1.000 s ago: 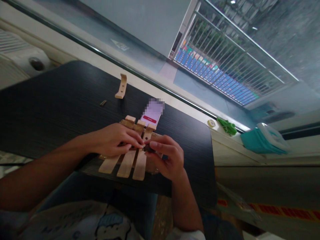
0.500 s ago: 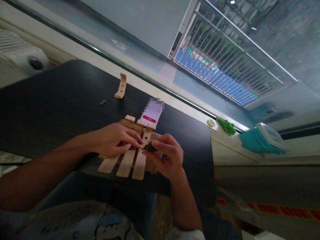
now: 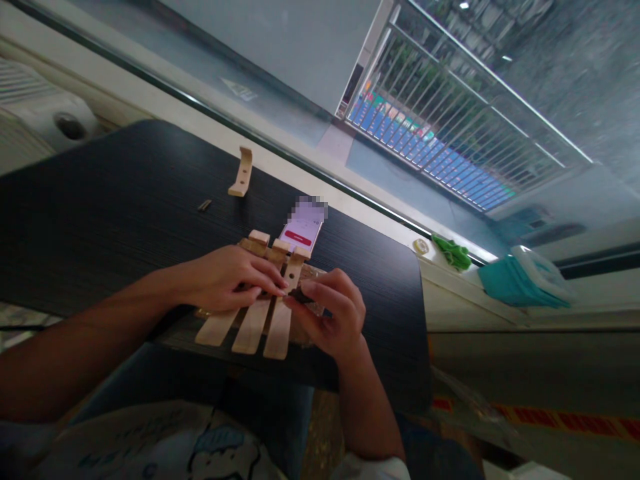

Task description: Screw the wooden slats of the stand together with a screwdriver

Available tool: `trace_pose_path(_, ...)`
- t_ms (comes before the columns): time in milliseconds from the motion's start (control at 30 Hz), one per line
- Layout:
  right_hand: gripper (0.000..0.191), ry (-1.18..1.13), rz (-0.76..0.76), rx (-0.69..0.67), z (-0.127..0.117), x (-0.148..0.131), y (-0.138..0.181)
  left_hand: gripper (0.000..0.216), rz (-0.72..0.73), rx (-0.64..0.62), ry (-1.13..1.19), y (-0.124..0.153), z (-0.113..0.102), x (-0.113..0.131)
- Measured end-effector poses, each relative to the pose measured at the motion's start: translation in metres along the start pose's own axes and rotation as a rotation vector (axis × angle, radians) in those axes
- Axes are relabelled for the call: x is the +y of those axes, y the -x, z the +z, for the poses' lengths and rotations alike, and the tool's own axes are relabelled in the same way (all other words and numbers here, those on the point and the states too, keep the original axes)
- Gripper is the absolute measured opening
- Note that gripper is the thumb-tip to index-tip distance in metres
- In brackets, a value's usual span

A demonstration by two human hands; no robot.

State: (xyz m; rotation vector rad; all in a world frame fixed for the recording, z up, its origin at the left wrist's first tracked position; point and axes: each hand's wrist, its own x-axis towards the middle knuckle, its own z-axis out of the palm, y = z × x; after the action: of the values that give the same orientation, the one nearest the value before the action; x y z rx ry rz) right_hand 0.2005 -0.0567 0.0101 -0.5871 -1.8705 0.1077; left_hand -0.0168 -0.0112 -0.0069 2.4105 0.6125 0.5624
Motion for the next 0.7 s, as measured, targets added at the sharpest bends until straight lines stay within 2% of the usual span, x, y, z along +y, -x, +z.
trace_pose_path(200, 0.048, 0.005, -0.006, -0.122, -0.0045, -0.0042, -0.0061, 0.037, 0.004, -0.009, -0.036, -0.0011, -0.001, 0.0007)
trace_pose_path(300, 0.043, -0.078, 0.049, -0.218, -0.0079, -0.0057, -0.0084, 0.037, 0.007, -0.021, -0.044, -0.001, -0.0017, 0.0013)
trace_pose_path(400, 0.046, -0.191, 0.084, -0.291, -0.0092, -0.0064, -0.0087, 0.037, 0.013, -0.014, -0.05, -0.0003, -0.002, 0.0017)
trace_pose_path(700, 0.047, -0.3, 0.146, -0.261, -0.0088, -0.0063, -0.0056, 0.039, 0.004, -0.034, -0.068, -0.0007, -0.0032, 0.0022)
